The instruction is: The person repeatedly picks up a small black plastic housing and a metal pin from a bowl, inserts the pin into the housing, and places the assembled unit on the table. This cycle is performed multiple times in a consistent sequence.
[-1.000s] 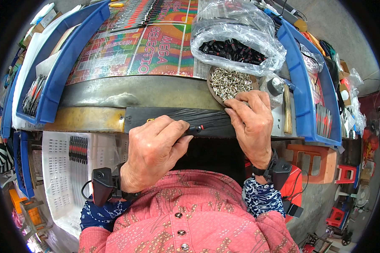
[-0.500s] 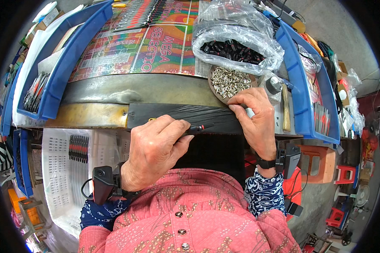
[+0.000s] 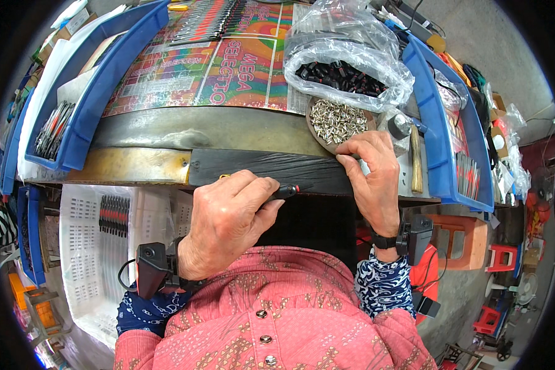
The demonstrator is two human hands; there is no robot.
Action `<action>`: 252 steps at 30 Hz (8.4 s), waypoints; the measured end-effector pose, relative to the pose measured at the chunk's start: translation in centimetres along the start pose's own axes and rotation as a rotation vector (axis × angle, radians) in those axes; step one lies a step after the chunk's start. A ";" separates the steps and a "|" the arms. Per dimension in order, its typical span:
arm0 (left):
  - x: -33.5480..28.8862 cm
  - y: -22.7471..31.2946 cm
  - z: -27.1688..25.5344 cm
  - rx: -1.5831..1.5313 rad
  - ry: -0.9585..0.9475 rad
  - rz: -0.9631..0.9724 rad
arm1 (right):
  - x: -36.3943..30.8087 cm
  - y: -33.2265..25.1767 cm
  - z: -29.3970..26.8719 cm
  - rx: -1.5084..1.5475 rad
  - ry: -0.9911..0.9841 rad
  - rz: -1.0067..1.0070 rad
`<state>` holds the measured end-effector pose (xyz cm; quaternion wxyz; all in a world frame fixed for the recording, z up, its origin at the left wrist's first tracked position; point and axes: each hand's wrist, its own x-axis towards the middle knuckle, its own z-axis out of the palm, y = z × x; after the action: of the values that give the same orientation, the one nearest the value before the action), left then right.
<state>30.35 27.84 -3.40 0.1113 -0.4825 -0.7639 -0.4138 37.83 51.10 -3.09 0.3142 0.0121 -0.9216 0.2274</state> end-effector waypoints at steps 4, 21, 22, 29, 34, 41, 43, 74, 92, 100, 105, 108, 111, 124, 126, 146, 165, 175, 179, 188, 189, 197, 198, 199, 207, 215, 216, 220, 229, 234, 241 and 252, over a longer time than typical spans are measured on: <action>-0.1 -0.1 0.0 -0.002 0.001 0.005 | -0.2 -0.1 0.1 0.032 0.018 0.037; 0.0 0.0 0.1 0.003 0.004 0.011 | -0.6 0.1 0.7 0.005 0.078 0.032; 0.0 0.0 0.1 0.002 0.003 0.012 | -0.6 0.2 0.7 0.001 0.079 0.032; -0.1 0.0 0.0 0.013 -0.013 0.000 | -1.1 0.1 1.1 0.031 0.140 0.079; 0.0 0.0 0.1 0.001 -0.003 0.009 | -1.0 0.0 1.1 0.026 0.161 0.087; 0.0 0.1 -0.2 -0.066 -0.047 -0.056 | -1.3 -2.7 0.4 0.151 0.144 0.086; 0.0 0.3 -0.2 -0.082 -0.055 -0.069 | -1.7 -4.0 0.7 0.257 0.104 0.060; -0.3 1.2 -0.4 0.045 -0.079 -0.024 | -2.6 -6.8 2.4 0.295 0.069 -0.037; -0.4 1.4 -0.1 0.020 0.003 -0.026 | -3.6 -7.5 2.9 0.661 0.053 0.363; -0.5 1.6 -0.4 0.012 -0.015 -0.041 | -3.4 -7.3 1.5 1.131 -0.177 0.630; -0.6 1.6 -0.3 0.009 -0.039 -0.019 | -3.0 -7.6 1.1 1.119 -0.238 0.737; -0.7 1.6 0.0 0.026 -0.026 0.003 | -2.8 -7.8 1.3 1.066 -0.232 0.758; -0.8 1.5 0.3 0.004 0.019 0.040 | -2.9 -8.0 1.5 1.079 -0.190 0.769; -0.9 1.0 0.9 0.022 0.050 0.105 | -3.6 -7.3 2.5 1.153 -0.109 0.690; -1.0 1.0 0.8 0.009 0.034 0.090 | -3.6 -7.2 2.5 1.200 -0.109 0.685; -0.9 1.0 1.2 0.007 0.027 0.093 | -4.5 -7.9 3.0 1.153 -0.007 0.711; -1.2 0.9 0.9 -0.016 -0.003 0.079 | -4.3 -7.2 2.3 1.136 -0.153 0.715; -1.1 0.8 1.1 -0.072 -0.007 0.046 | -4.9 -6.9 2.9 1.122 -0.089 0.675; -1.1 0.8 0.7 -0.150 -0.050 -0.045 | -5.0 -6.6 3.0 1.274 -0.121 0.717; -1.2 0.9 0.8 -0.152 -0.038 -0.049 | -4.6 -6.8 2.6 1.145 -0.143 0.682; -1.1 0.9 0.9 -0.139 -0.040 -0.044 | -4.5 -6.9 2.5 1.115 -0.157 0.695; 0.5 -0.2 -1.4 -0.054 -0.123 0.022 | -3.0 -7.3 1.4 1.037 -0.097 0.721; 0.9 -0.7 -1.9 -0.016 -0.103 0.012 | -2.8 -7.2 1.0 1.000 -0.077 0.713; 1.3 -1.4 -2.4 0.027 -0.088 0.002 | -2.6 -6.9 0.7 0.968 -0.055 0.667; 7.1 -10.6 -7.0 0.253 -0.002 -0.127 | -1.5 -4.8 0.0 0.870 0.002 0.570; 12.1 -18.8 -7.6 0.442 -0.020 -0.045 | -2.0 -4.0 1.2 0.613 -0.015 0.464; 12.7 -19.6 -7.5 0.466 -0.055 -0.084 | -2.0 -3.9 1.1 0.615 -0.020 0.451; 14.1 -21.5 -6.2 0.424 -0.035 -0.046 | -1.9 -3.6 1.2 0.594 0.000 0.365; 15.3 -23.6 -4.7 0.425 0.001 0.030 | -1.7 -3.4 1.2 0.520 -0.001 0.268; 15.4 -24.2 -4.4 0.510 0.036 0.078 | -1.7 -3.4 1.4 0.476 0.013 0.238; 15.6 -24.1 -4.3 0.575 0.042 0.038 | -2.1 -3.7 1.5 0.447 0.014 0.307; 10.1 -17.1 -8.6 0.467 0.081 0.103 | -2.7 -4.0 1.8 0.527 0.033 0.458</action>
<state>9.02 24.67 -1.16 0.2715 -0.4651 -0.8081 -0.2387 39.63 46.40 -4.35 0.2558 -0.1182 -0.8050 0.5221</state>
